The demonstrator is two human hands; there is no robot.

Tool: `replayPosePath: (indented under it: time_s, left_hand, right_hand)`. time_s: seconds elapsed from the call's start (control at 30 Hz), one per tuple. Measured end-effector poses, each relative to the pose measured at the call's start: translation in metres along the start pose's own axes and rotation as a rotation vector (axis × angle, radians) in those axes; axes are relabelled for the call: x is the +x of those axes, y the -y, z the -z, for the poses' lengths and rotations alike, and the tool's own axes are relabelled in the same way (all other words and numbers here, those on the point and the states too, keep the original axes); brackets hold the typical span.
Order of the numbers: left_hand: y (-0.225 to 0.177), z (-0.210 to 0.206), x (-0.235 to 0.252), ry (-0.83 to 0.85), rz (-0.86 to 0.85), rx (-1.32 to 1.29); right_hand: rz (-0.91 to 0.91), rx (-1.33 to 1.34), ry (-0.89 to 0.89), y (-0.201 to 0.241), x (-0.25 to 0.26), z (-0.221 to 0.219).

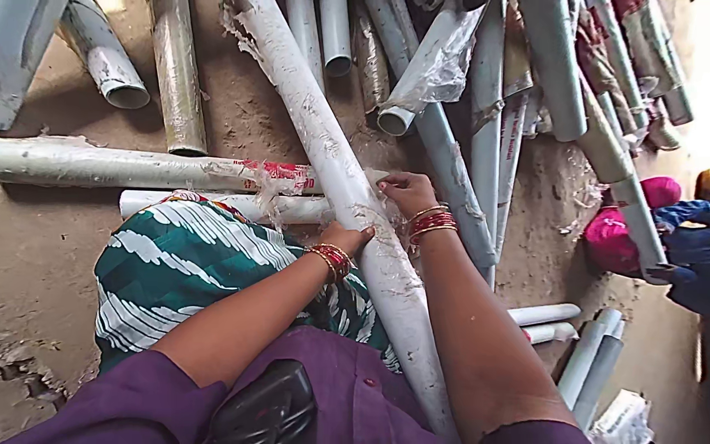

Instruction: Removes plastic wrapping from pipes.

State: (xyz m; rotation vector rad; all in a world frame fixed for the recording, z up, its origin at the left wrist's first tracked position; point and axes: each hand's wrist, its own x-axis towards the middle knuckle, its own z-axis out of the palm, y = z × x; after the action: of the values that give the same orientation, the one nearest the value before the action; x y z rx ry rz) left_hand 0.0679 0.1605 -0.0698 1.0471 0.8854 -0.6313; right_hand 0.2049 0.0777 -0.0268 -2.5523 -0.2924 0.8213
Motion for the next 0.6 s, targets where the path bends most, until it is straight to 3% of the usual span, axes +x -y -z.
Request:
replayPosePath:
  time_s: [0.13, 0.37, 0.6]
  left_hand:
    - [0.003, 0.001, 0.000, 0.010, -0.013, -0.085]
    - [0.003, 0.004, 0.003, 0.031, -0.011, 0.016]
    - [0.001, 0.000, -0.001, -0.011, -0.043, 0.109]
  right_hand:
    - [0.193, -0.176, 0.060, 0.030, 0.014, -0.030]
    - [0.139, -0.450, -0.015, 0.055, 0.029, -0.043]
    - [-0.216, -0.266, -0.130, 0.050, 0.040, -0.039]
